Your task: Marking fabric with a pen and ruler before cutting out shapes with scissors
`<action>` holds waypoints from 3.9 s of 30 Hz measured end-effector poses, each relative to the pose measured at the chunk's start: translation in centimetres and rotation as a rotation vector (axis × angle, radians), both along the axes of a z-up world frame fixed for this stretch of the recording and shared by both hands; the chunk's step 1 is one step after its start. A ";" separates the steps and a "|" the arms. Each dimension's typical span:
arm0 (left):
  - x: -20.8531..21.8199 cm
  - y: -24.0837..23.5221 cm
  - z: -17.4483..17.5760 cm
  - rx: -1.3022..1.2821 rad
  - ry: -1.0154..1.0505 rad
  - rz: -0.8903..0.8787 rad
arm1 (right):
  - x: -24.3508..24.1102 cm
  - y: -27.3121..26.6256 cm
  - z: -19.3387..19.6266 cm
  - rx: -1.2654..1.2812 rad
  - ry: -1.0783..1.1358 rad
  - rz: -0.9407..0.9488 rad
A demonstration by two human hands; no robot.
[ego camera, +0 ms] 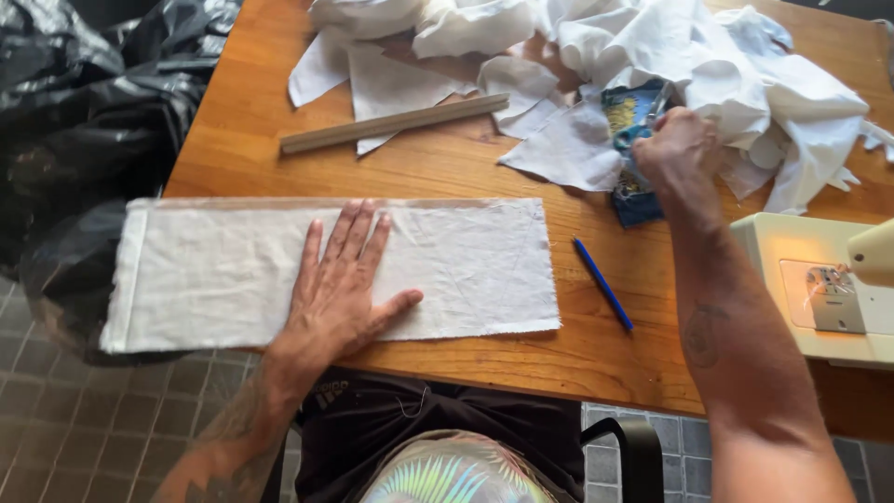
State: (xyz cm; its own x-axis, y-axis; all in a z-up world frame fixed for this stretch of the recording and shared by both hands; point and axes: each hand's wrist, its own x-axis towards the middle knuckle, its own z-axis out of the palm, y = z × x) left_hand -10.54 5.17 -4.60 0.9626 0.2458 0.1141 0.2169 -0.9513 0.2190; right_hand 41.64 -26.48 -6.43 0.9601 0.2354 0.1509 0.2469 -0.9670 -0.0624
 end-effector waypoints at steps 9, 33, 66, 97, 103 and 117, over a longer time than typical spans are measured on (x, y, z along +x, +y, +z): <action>1.4 2.0 -4.1 0.528 -0.156 -0.076 | -5.6 4.8 6.6 -0.022 0.120 -0.181; -3.1 -5.9 2.5 -0.187 -0.405 -0.353 | -9.7 2.5 12.7 0.329 0.390 -0.271; -9.2 -14.0 0.0 -0.557 -0.526 0.080 | -31.6 -9.5 13.1 1.024 1.314 0.622; -8.8 -17.6 -2.0 -1.983 -0.107 0.671 | -48.6 -11.1 7.1 0.916 1.754 0.436; -8.5 -18.7 -2.1 -2.179 -0.243 0.734 | -50.8 -12.1 6.6 1.136 1.663 0.383; -9.3 -20.3 -5.0 -2.505 -0.221 0.637 | -50.7 -13.0 6.3 1.230 1.805 0.279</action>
